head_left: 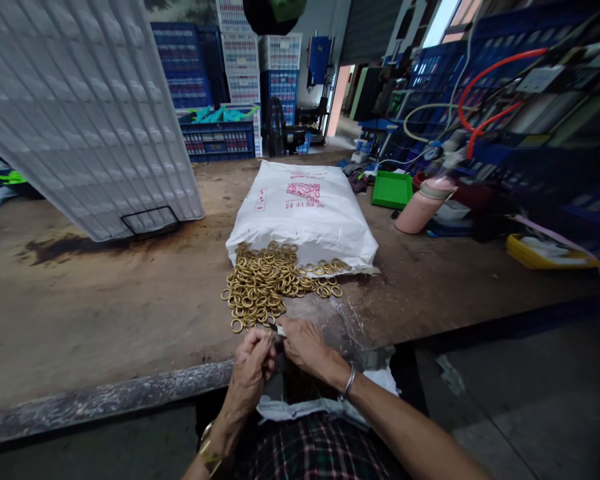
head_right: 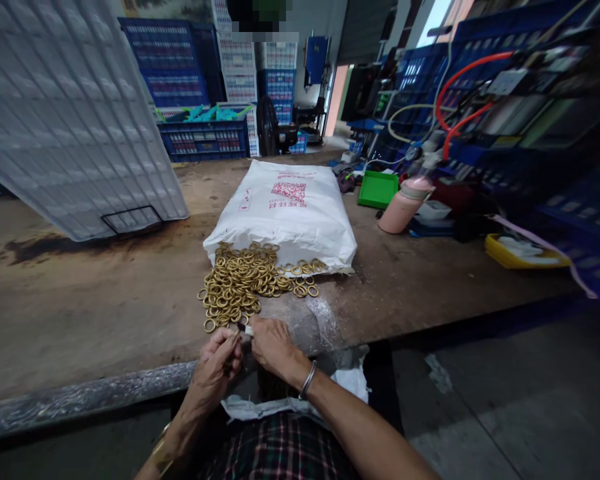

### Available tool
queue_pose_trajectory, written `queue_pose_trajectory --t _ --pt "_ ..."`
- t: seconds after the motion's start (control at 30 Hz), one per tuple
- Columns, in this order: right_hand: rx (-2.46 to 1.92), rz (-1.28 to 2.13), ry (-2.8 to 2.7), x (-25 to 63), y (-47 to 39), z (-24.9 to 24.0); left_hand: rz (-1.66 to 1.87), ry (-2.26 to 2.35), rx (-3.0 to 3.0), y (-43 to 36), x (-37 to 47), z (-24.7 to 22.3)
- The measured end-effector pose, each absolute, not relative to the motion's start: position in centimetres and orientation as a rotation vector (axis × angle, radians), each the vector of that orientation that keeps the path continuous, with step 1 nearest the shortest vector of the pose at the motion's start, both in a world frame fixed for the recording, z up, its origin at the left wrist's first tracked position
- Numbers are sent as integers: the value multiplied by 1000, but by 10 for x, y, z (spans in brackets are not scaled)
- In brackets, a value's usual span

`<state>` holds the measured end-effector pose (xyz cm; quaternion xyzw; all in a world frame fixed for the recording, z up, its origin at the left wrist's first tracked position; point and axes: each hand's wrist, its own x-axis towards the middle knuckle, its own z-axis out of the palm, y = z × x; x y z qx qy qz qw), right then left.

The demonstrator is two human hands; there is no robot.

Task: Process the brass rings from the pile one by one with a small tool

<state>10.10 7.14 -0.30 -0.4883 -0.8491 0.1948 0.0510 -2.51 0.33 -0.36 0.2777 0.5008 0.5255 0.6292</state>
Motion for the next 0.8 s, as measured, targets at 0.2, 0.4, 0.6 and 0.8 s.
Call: queue_pose_trajectory --t 0.2,0.4,0.6,0.8 --pt "-1521 498 -2343 105 95 -19 1185 942 438 -3 -21 10" --pt "-1477 555 -2220 90 107 -15 1230 925 329 2 -24 5" --pt "-1530 595 -2161 88 116 -15 1209 843 215 5 -29 3" --pt "-1406 898 -1748 101 121 -17 1225 821 52 11 -29 -1"
